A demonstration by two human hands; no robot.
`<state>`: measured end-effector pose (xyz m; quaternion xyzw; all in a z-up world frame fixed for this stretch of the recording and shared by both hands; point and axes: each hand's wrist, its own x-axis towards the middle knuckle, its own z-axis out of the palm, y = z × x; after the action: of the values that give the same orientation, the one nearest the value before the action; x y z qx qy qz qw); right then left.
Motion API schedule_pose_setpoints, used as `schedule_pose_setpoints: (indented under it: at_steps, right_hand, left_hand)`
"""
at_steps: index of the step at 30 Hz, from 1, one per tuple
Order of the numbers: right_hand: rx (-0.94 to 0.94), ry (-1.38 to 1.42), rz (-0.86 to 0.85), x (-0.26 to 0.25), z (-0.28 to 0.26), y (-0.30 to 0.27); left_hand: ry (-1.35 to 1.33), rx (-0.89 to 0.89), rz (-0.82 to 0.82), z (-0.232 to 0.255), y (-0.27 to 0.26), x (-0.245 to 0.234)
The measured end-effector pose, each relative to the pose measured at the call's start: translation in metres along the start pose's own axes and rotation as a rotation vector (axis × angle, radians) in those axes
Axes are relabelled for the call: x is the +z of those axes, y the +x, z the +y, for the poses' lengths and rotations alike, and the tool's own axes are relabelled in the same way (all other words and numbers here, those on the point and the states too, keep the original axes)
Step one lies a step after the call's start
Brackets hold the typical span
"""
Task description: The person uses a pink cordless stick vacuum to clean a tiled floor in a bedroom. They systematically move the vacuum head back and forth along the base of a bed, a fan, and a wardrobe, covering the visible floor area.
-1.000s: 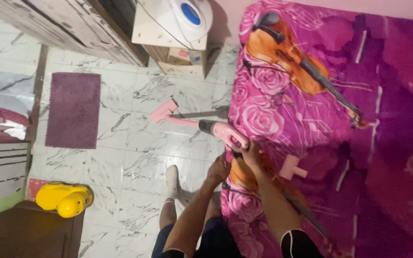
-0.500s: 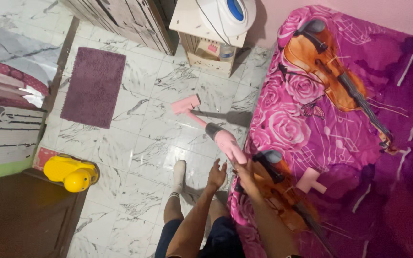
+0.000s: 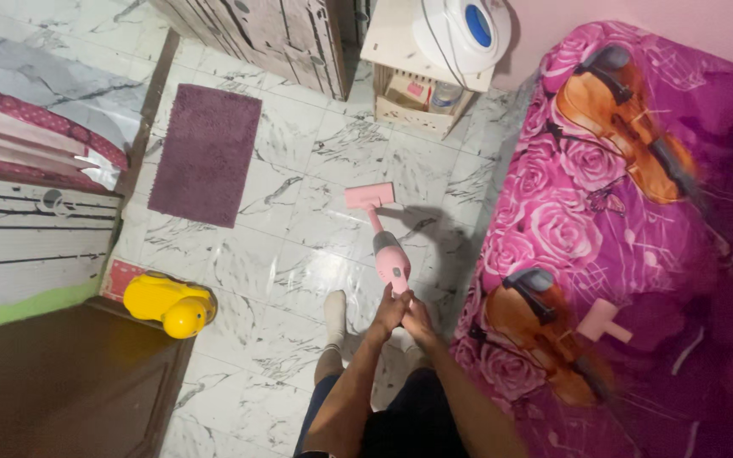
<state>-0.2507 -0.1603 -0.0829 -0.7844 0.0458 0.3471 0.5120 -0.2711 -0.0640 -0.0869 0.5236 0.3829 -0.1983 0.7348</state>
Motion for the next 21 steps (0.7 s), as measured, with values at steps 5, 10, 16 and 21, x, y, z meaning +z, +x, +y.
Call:
schedule_pose_setpoints:
  at_steps: [5,10,16,21]
  right_hand:
    - [0.162,0.496,-0.095,0.066,-0.012,-0.033]
    - [0.339,0.599,0.027,0.129,-0.03,-0.051]
    - [0.233,0.542,0.096,0.162,-0.05,-0.04]
    - [0.196,0.465,0.134,0.164,-0.069,-0.009]
  left_hand:
    - [0.304,0.038,-0.04,0.003,-0.025,-0.069]
    - [0.319,-0.006,-0.153,0.004,-0.042,-0.133]
    - [0.266,0.003,-0.24,0.024,-0.039,-0.166]
    - [0.252,-0.025,-0.244,0.05,-0.017,-0.172]
